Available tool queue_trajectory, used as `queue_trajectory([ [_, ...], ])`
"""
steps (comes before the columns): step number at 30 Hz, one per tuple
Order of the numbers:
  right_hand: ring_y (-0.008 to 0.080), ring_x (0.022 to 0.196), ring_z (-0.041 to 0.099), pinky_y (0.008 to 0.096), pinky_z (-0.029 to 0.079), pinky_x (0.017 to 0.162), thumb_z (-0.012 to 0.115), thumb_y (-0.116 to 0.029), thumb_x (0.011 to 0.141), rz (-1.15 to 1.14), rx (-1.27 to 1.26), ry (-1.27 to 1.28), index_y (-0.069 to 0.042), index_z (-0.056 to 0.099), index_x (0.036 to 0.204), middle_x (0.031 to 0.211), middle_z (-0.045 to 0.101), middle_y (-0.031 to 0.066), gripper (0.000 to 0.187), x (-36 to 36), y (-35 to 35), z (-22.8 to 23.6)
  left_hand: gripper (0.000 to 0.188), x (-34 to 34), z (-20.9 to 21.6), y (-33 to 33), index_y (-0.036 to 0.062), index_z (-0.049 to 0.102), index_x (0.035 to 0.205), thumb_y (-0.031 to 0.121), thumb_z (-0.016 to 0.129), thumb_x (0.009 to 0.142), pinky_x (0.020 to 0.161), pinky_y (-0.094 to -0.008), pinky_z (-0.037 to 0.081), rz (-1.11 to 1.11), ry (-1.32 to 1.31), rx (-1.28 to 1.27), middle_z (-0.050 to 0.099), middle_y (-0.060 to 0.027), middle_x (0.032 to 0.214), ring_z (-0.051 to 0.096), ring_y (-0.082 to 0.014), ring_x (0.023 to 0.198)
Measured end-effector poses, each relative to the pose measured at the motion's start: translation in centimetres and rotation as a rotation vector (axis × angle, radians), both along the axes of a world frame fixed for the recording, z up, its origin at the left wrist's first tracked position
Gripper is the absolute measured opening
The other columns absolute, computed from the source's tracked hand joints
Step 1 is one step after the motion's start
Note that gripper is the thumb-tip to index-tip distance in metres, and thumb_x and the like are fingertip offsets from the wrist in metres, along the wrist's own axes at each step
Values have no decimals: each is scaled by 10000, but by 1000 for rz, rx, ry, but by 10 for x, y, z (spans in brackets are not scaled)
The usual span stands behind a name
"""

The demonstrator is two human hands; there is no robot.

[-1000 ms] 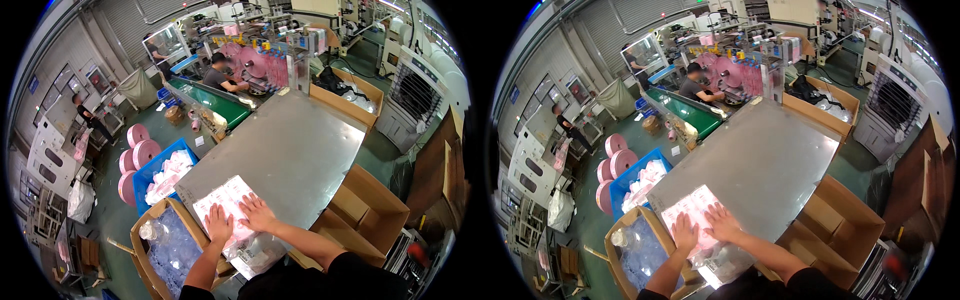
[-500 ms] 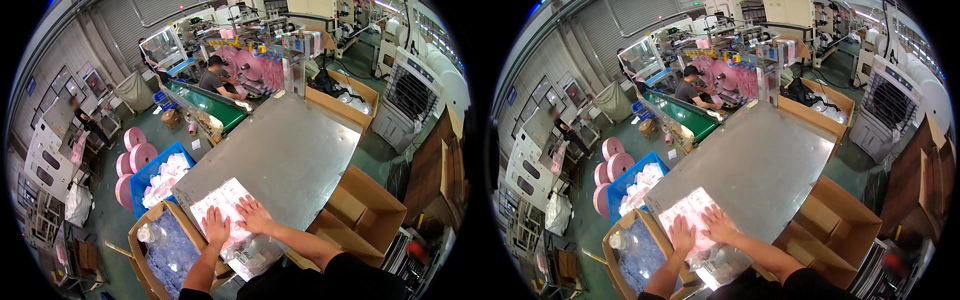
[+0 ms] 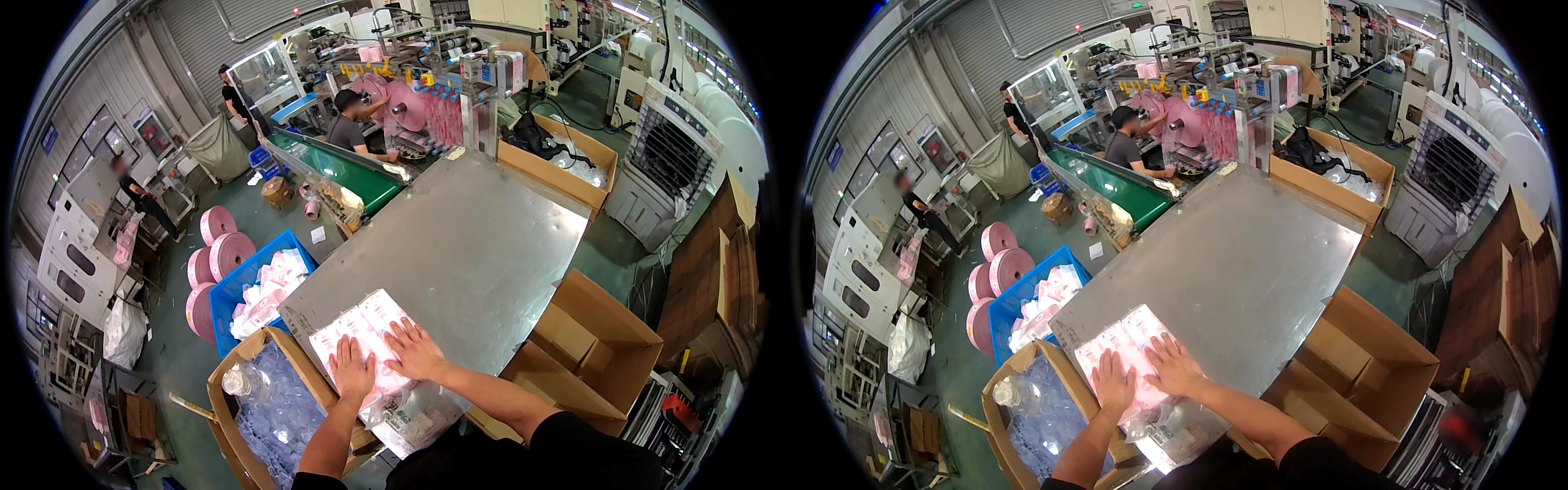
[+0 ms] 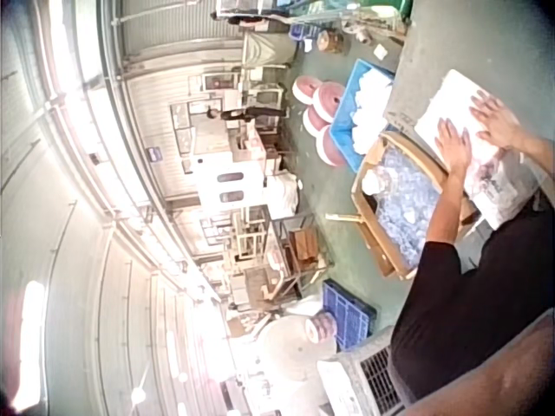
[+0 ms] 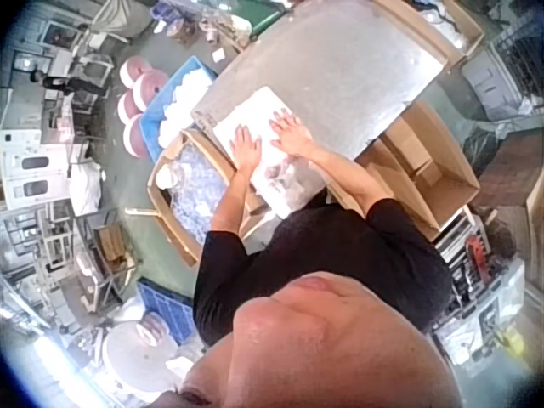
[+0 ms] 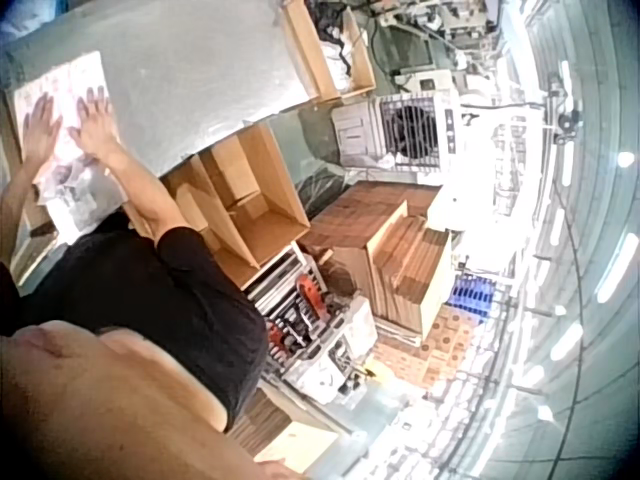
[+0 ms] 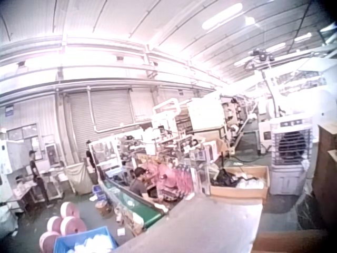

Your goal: The person packs paper products into cardboard boxes, tapes them closed using a machine, and then stacks the sealed boxes onto a large pallet in a warehouse.

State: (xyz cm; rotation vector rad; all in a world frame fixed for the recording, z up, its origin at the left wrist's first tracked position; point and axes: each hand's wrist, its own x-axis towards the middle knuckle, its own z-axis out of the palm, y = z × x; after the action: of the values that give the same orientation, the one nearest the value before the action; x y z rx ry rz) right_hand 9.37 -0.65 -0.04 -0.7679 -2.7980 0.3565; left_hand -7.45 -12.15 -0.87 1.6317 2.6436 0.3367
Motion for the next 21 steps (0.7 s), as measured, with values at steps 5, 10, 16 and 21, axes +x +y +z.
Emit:
queue_trajectory([
  [5, 367, 1444, 203, 509, 229, 1141, 437, -557, 935, -2, -3, -2, -90, 418, 1441, 1548, 286, 154, 689, 0, -1, -1, 666, 0, 0, 0, 28, 385, 1441, 477, 431, 952, 1168, -509, 129, -1, -4, -4, 265, -124, 1566, 195, -258, 1460],
  [10, 368, 1445, 201, 511, 226, 1143, 437, -554, 936, -3, 0, -8, -90, 412, 1444, 1549, 284, 155, 689, 1, 0, 1, 666, 0, 1, 1, 32, 382, 1445, 478, 427, 953, 1171, -504, 123, 1, -9, -12, 264, -121, 1567, 191, -256, 1462],
  [16, 371, 1446, 198, 509, 217, 1148, 429, -551, 939, 2, -5, -13, -87, 406, 1448, 1550, 282, 157, 690, -1, 0, 1, 672, 0, 1, -1, 31, 383, 1444, 481, 434, 948, 1170, -510, 127, 17, -18, -11, 267, -118, 1566, 191, -255, 1463],
  [21, 370, 1447, 192, 502, 200, 1155, 425, -552, 936, -9, 5, 1, -94, 403, 1453, 1553, 272, 158, 690, -1, 1, -3, 639, 0, -2, 0, 32, 405, 1424, 436, 495, 936, 1148, -534, 179, -6, 19, 37, 297, -151, 1542, 249, -293, 1439],
])
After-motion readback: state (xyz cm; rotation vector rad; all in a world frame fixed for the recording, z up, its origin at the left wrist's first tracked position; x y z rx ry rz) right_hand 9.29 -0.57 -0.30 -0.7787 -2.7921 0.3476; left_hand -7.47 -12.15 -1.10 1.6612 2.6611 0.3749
